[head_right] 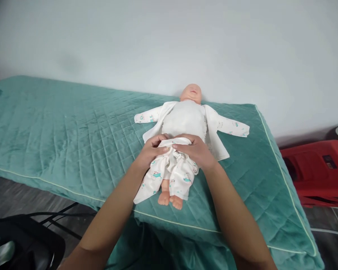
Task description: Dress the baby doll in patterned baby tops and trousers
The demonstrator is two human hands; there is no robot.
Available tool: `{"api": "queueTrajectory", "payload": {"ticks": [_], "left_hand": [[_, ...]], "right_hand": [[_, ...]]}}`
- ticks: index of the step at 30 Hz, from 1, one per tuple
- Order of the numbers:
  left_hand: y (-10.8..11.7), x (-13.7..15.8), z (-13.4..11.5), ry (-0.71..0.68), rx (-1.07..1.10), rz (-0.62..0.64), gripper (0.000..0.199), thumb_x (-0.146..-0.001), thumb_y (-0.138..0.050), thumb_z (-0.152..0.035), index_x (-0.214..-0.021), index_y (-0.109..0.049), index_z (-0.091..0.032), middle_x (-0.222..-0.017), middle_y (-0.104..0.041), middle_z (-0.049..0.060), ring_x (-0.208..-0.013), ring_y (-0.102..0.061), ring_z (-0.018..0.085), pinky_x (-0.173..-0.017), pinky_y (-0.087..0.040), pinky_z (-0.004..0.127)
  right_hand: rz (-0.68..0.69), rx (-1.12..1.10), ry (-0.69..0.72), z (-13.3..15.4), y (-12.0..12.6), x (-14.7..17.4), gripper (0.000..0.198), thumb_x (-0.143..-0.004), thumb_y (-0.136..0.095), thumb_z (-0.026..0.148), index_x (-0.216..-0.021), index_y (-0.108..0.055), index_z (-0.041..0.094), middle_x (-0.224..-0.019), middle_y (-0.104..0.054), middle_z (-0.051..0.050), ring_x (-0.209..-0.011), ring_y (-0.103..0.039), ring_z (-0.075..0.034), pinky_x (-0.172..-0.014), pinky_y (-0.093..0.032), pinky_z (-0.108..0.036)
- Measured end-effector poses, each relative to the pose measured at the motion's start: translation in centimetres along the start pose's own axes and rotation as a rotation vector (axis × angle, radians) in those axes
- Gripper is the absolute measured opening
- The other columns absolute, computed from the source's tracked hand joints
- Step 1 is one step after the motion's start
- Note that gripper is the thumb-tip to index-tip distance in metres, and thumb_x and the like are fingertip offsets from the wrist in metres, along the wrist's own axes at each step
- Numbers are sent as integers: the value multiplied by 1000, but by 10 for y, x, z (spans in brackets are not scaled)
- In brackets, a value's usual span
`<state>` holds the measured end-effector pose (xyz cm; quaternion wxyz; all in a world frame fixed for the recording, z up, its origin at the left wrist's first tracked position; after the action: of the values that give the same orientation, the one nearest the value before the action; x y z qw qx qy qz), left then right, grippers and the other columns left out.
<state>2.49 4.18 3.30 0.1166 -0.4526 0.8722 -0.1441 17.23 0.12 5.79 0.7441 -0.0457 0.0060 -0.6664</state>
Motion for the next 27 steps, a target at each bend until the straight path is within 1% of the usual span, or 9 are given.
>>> {"api": "queueTrajectory", "payload": {"ticks": [3,6,10,13,16,18,21,23,27], "left_hand": [[1,3,4,103,19,51,41,-64,-87,-43,-79,-59,-17,-72,-56,-3,-61,-49,9,-57,-35,21],[4,4,5,124,91,-10,46,-66,-85,-49,-81,-55,-18,-68,-53,-5,-56,-45,7,-54,-33,20],[6,2,6,119,161,-90,48,-66,-84,-53,-81,-53,-19,-66,-53,-5,-54,-45,8,-54,-35,21],[9,0,8,99,173,-118,46,-67,-83,-53,-78,-53,-19,-62,-50,-6,-53,-42,8,-53,-33,20],[11,0,8,70,152,-129,46,-68,-82,-54,-77,-54,-19,-62,-49,-6,-53,-42,7,-53,-33,20],[9,1,5,52,103,-109,48,-67,-82,-56,-80,-56,-18,-63,-50,-5,-55,-43,8,-53,-32,21],[1,5,-1,75,-6,35,56,-57,-87,-56,-90,-62,-18,-74,-57,-3,-63,-49,10,-57,-35,21],[-4,8,-1,128,-84,143,59,-50,-92,-46,-94,-64,-18,-79,-59,-2,-68,-53,11,-59,-36,20],[0,8,7,220,-122,137,45,-51,-90,-33,-84,-65,-16,-74,-59,-3,-65,-52,11,-58,-38,21]], "right_hand": [[-36,-96,-34,-5,4,0,39,-69,-85,42,-67,-54,19,-62,-50,5,-57,-45,-10,-54,-36,-23],[-47,-27,-19,-3,5,-2,42,-72,-82,45,-67,-49,20,-61,-45,7,-56,-41,-9,-52,-32,-22],[80,244,44,7,-2,-2,36,-69,-84,44,-79,-59,20,-72,-56,5,-65,-49,-12,-59,-38,-23],[187,426,95,11,-10,0,46,-65,-87,41,-101,-68,21,-93,-67,1,-81,-59,-18,-71,-46,-28],[244,445,86,8,-17,2,37,-73,-81,42,-102,-70,21,-94,-69,-1,-85,-61,-20,-73,-47,-30],[196,363,68,4,-16,1,26,-78,-75,40,-95,-70,20,-88,-69,0,-80,-60,-18,-71,-46,-29],[-51,87,52,0,-2,-2,19,-77,-73,36,-83,-64,21,-76,-63,3,-68,-56,-15,-64,-45,-26],[-190,-90,46,-3,7,-4,22,-73,-74,37,-75,-57,22,-67,-57,4,-61,-52,-14,-59,-44,-25],[-192,-164,38,-3,9,-5,32,-73,-78,45,-75,-54,23,-66,-54,4,-59,-49,-13,-56,-43,-25]]}}
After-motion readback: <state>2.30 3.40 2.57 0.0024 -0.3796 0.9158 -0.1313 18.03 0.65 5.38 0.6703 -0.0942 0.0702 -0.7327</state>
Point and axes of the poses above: each hand's wrist, its own x-axis away from the middle knuckle, its own y-axis out of the back of the hand, z = x × y, the point moved 5 cm from there along -x, towards the middle knuckle
